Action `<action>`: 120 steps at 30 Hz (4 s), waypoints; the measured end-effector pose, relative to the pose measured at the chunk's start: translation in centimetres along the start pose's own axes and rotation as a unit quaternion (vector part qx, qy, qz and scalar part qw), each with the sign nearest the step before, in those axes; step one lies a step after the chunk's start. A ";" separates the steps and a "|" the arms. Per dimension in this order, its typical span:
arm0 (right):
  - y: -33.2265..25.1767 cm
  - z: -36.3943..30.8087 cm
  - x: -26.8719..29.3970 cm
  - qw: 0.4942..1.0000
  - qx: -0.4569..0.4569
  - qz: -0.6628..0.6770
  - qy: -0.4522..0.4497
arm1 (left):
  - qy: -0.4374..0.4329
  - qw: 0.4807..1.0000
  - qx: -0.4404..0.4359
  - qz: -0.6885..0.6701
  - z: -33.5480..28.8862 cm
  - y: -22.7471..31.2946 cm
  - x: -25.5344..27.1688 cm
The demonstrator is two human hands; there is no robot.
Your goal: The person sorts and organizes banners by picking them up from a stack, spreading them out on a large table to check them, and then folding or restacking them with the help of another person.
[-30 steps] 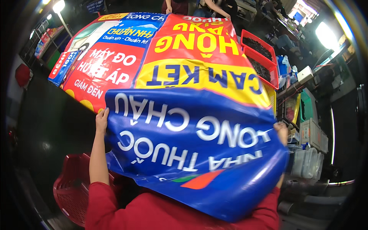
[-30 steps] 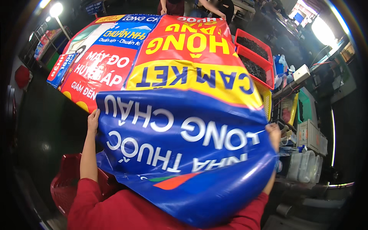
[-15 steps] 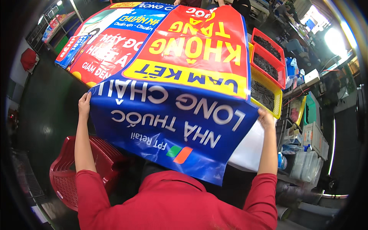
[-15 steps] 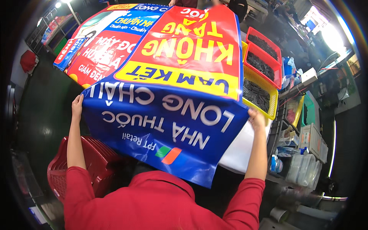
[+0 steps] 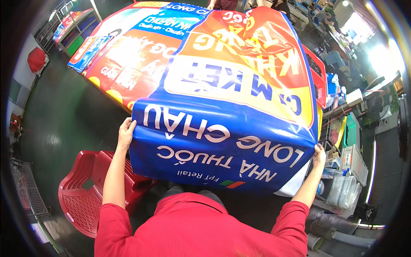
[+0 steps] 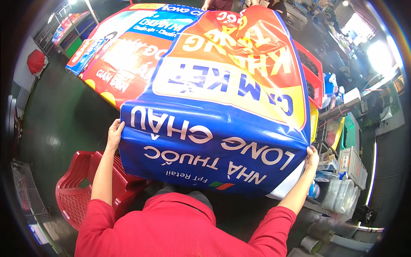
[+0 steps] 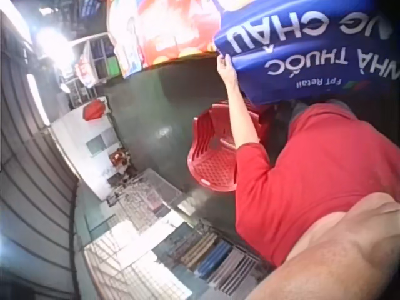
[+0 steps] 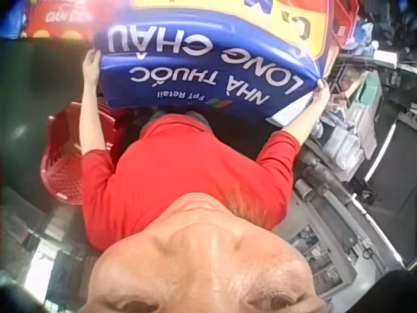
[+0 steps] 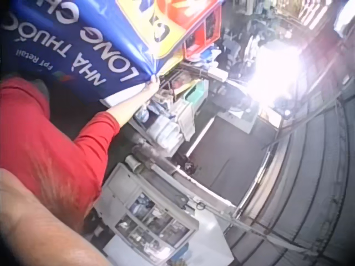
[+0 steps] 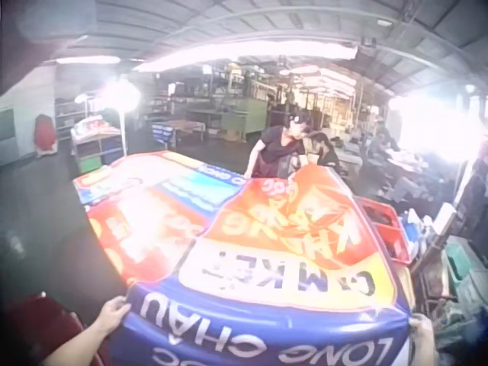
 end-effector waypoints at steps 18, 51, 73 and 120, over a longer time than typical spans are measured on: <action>1.0 -3.1 -3.0 0.999 -0.037 -0.011 0.019 | 0.036 0.995 -0.010 0.088 -2.1 -0.4 2.0; 12.8 -8.4 5.5 0.942 -0.165 -0.248 0.153 | -0.015 0.936 -0.289 0.198 -0.1 16.6 -6.1; 22.1 -14.3 -4.8 0.799 -0.284 -0.528 -0.048 | 0.202 0.808 0.236 0.501 9.7 -13.3 12.6; 15.4 -21.7 -40.5 0.801 0.179 -0.550 -0.154 | 0.233 0.896 -0.018 0.377 5.4 -10.1 13.0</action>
Point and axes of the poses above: each hand's wrist, its own z-axis towards the middle knuckle, its own x-axis out of the back of the hand, y = z × x, the point moved 6 cm from there along z, towards the middle knuckle, and after that the axes turned 1 degree about -z, right-handed, at the moved point
